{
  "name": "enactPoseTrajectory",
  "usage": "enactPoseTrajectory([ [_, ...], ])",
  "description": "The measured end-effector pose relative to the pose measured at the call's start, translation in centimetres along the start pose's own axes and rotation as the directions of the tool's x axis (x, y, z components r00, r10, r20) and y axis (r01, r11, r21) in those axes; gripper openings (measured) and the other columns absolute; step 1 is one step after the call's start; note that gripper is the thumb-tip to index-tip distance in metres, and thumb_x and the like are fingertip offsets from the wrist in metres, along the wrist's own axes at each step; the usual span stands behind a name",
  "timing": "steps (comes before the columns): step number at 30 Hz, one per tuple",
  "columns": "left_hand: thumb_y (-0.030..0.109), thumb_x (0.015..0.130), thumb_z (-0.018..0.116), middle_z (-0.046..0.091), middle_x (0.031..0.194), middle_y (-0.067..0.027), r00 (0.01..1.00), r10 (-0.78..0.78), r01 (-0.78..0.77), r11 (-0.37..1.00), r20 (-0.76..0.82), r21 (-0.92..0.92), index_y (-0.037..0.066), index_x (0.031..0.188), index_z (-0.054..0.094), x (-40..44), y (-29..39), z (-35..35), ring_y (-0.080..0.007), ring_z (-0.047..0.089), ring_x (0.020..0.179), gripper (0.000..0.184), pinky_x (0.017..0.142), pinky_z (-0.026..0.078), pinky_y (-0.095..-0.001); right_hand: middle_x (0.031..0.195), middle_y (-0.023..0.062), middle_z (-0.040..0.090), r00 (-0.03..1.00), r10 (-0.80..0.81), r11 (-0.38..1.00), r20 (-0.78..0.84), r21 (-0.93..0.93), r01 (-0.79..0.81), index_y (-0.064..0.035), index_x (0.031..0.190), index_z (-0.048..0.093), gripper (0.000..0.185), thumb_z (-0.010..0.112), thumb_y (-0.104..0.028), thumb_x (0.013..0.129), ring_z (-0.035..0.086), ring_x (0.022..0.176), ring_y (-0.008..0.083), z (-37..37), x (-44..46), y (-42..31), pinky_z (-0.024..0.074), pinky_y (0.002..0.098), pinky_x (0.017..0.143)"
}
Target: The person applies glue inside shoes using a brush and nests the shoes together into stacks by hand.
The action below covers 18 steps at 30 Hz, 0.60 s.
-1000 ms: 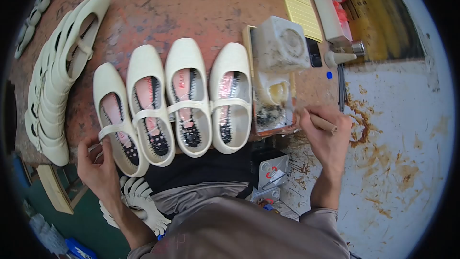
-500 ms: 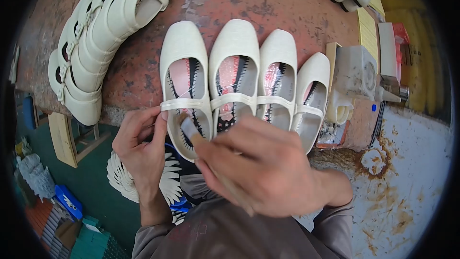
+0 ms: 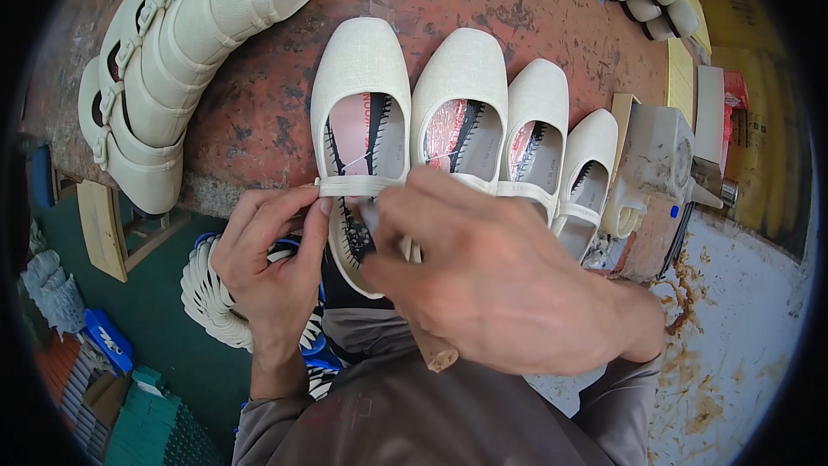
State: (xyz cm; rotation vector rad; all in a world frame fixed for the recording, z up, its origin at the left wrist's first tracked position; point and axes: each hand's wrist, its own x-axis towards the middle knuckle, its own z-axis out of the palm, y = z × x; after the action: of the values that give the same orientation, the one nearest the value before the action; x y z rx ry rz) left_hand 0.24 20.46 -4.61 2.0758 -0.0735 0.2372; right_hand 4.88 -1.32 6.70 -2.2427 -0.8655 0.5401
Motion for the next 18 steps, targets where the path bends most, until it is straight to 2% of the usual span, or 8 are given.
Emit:
enactPoseTrajectory([
  [2,-0.005,0.084,0.089,0.076,0.094,-0.0108,1.000,0.009,-0.009,1.000,-0.003,0.000,0.003,0.108,0.082,0.0,0.0,0.1,-0.0244,0.076,0.077,0.026,0.066,0.058,-0.0347,0.090,0.0069,0.070,0.986,-0.026,0.993,-0.164,-0.117,0.006,0.0002,0.106,0.082,0.032,0.089,-0.001,0.075,0.064,0.070,0.0234,1.4,-0.4,-0.1,0.0541,0.0354,0.060],
  [4,-0.005,0.084,0.089,0.075,0.093,-0.0106,1.000,0.001,-0.001,1.000,-0.004,0.001,0.003,0.108,0.082,0.1,0.2,0.1,-0.0243,0.076,0.077,0.026,0.065,0.058,-0.0348,0.088,0.0056,0.064,0.962,-0.084,0.983,-0.259,-0.181,0.037,0.0019,0.103,0.079,0.032,0.088,-0.004,0.073,0.061,0.074,0.0216,3.0,-1.2,0.4,0.0519,0.0339,0.057],
  [7,-0.005,0.084,0.089,0.075,0.093,-0.0107,1.000,0.017,-0.017,1.000,-0.006,0.019,0.003,0.107,0.081,0.1,0.3,0.3,-0.0251,0.075,0.076,0.026,0.064,0.058,-0.0358,0.084,0.0041,0.057,0.859,-0.320,0.875,-0.399,-0.472,0.107,0.0053,0.102,0.077,0.031,0.085,-0.007,0.075,0.059,0.075,0.0195,6.4,-0.6,3.8,0.0488,0.0314,0.055],
  [9,-0.004,0.084,0.088,0.074,0.093,-0.0105,1.000,0.025,-0.025,0.998,0.002,0.050,0.003,0.106,0.080,0.3,0.5,0.5,-0.0257,0.075,0.076,0.024,0.063,0.057,-0.0365,0.084,0.0037,0.058,0.833,-0.378,0.780,-0.404,-0.624,0.051,0.0051,0.105,0.078,0.031,0.085,-0.006,0.077,0.058,0.073,0.0189,7.2,-0.2,4.4,0.0470,0.0301,0.055],
  [11,-0.003,0.085,0.088,0.074,0.093,-0.0102,0.999,0.028,-0.029,0.997,0.017,0.070,0.003,0.106,0.080,0.4,0.9,0.7,-0.0261,0.074,0.075,0.023,0.063,0.057,-0.0371,0.087,0.0035,0.063,0.888,-0.280,0.739,-0.364,-0.672,-0.042,0.0021,0.110,0.081,0.033,0.088,-0.005,0.078,0.057,0.070,0.0186,7.3,-0.2,4.1,0.0451,0.0294,0.055],
  [12,-0.002,0.085,0.088,0.073,0.093,-0.0100,0.999,0.023,-0.025,0.997,0.031,0.075,0.003,0.106,0.079,0.5,1.2,0.8,-0.0263,0.074,0.075,0.023,0.063,0.057,-0.0374,0.086,0.0031,0.059,0.897,-0.230,0.718,-0.377,-0.688,-0.105,0.0034,0.111,0.079,0.037,0.088,-0.010,0.078,0.056,0.071,0.0176,7.4,0.0,3.8,0.0429,0.0299,0.054],
  [15,-0.001,0.086,0.087,0.073,0.093,-0.0094,0.999,0.018,-0.021,0.997,0.033,0.072,0.003,0.106,0.079,0.5,1.3,0.8,-0.0263,0.074,0.075,0.022,0.063,0.057,-0.0375,0.088,0.0038,0.057,0.913,-0.137,0.827,-0.385,-0.552,-0.109,0.0071,0.106,0.077,0.039,0.077,-0.014,0.073,0.060,0.079,0.0165,6.7,-0.5,2.0,0.0489,0.0289,0.055],
  [18,-0.002,0.087,0.087,0.073,0.092,-0.0093,1.000,-0.008,0.006,0.998,0.030,0.070,0.003,0.107,0.080,0.3,1.1,0.4,-0.0260,0.075,0.075,0.022,0.064,0.058,-0.0368,0.083,0.0021,0.055,0.960,-0.110,0.915,-0.256,-0.404,-0.003,0.0088,0.108,0.078,0.044,0.076,-0.011,0.069,0.059,0.075,0.0141,5.2,-3.2,-1.3,0.0464,0.0265,0.051],
])
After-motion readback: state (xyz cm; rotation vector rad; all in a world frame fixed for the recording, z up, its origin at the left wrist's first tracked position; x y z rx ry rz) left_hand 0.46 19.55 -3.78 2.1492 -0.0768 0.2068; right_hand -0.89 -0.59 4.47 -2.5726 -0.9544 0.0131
